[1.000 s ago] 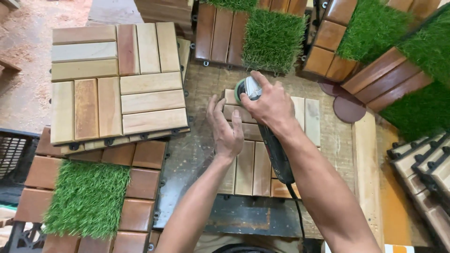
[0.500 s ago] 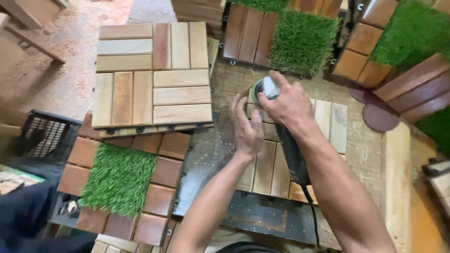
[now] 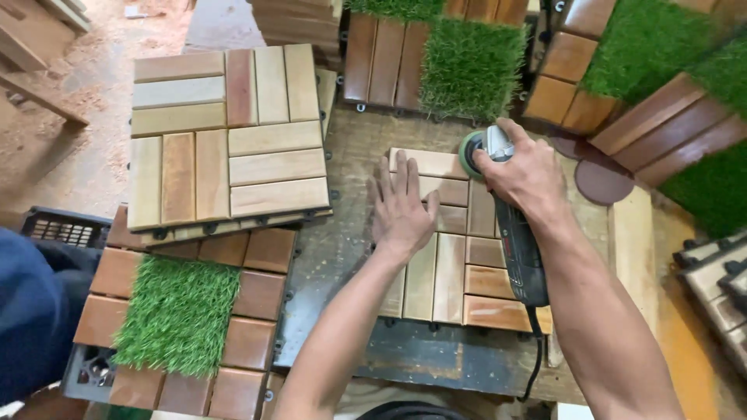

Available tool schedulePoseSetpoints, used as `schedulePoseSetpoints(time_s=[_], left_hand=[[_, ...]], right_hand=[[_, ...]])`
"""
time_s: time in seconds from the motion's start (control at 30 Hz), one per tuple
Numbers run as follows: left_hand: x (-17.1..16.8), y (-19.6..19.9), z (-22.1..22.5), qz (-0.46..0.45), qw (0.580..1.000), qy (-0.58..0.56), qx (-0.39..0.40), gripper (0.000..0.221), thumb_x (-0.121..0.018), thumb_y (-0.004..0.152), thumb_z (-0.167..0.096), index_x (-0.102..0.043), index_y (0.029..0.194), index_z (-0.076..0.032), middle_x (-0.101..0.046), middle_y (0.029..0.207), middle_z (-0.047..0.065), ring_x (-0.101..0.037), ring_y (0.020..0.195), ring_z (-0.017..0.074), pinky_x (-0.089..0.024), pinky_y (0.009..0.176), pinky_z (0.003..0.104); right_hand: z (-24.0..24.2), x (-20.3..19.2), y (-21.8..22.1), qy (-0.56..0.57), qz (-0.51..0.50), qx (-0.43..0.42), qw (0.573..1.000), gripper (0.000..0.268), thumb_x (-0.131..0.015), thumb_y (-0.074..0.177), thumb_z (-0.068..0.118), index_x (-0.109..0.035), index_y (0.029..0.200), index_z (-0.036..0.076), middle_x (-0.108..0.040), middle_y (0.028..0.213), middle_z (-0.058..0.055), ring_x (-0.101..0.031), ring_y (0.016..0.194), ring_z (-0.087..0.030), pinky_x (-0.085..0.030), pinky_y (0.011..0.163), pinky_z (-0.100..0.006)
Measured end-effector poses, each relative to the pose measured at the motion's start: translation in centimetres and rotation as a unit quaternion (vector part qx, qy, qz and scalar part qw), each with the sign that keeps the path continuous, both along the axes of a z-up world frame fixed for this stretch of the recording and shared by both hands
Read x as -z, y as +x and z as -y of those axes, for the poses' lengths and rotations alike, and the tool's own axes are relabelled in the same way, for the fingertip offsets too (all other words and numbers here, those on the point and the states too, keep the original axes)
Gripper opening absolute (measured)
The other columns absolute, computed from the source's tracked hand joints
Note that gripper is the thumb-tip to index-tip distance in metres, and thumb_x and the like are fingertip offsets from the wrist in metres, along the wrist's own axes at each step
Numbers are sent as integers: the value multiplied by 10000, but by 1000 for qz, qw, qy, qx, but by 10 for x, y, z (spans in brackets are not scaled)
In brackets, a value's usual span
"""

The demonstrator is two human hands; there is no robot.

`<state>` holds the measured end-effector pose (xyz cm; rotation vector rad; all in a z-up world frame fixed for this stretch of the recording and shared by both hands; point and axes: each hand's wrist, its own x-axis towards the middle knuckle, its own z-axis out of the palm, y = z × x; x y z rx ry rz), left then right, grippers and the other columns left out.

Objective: Sanding the surface of interlocking wooden floor tiles using a handheld orbital sander on a workbench.

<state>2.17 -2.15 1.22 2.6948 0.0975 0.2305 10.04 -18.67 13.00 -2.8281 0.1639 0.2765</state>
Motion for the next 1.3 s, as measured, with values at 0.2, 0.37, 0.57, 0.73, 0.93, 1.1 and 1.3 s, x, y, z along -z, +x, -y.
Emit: schedulePoseSetpoints(time_s=[0.2,0.37,0.57,0.73,0.93,1.1,1.3], left_hand=[[-35,3,-4,-129,989,39,54,878,-314,974,-677,-261,1606,-70,-155,1707,148,-45,1565,429,-21,1235,666],[-31,2,-5,-84,991,52,86,913,-361,956,-705,-291,1593,-55,-194,1699,154,-67,1575,381,-29,1239,660],[-22,3,-6,-35,994,41,94,935,-424,935,-706,-340,1568,-23,-255,1674,183,-135,1561,399,-77,1224,691],[-27,0,-8,-19,994,29,106,931,-433,938,-709,-377,1551,-10,-302,1652,198,-188,1546,404,-115,1220,682],[-9,1,-3,-5,994,42,106,835,-414,943,-698,-436,1538,-114,-340,1654,100,-227,1551,340,-141,1221,672],[16,-2,3,53,998,10,-30,702,-480,957,-473,-467,1493,-20,-371,1625,187,-285,1539,336,-263,1223,570],[33,-43,-2,113,977,-172,-63,699,-590,898,-286,-435,1498,37,-418,1549,283,-448,1411,427,-333,1180,536]], right_hand=[[39,-3,-14,40,36,61,997,658,-608,933,576,-523,1536,326,-621,1160,-320,-635,1147,-492,-493,970,-552],[70,-3,-23,14,23,88,996,719,-586,883,676,-518,1526,363,-626,1254,-314,-596,1232,-475,-465,1017,-566],[80,-12,-45,31,22,130,991,684,-576,905,651,-537,1517,349,-624,1265,-335,-584,1255,-477,-440,1049,-577],[79,-11,-55,26,18,156,987,689,-571,898,656,-521,1519,362,-615,1279,-325,-582,1260,-470,-442,1052,-575],[46,-26,-69,40,-9,148,988,702,-563,887,641,-503,1527,360,-589,1325,-313,-558,1299,-464,-434,1076,-560],[1,-37,-74,46,-43,105,992,736,-540,878,666,-471,1545,363,-566,1365,-322,-529,1338,-459,-417,1110,-535],[-44,-27,-74,40,-30,23,998,708,-569,869,675,-520,1502,361,-614,1232,-305,-599,1249,-481,-481,1044,-531]])
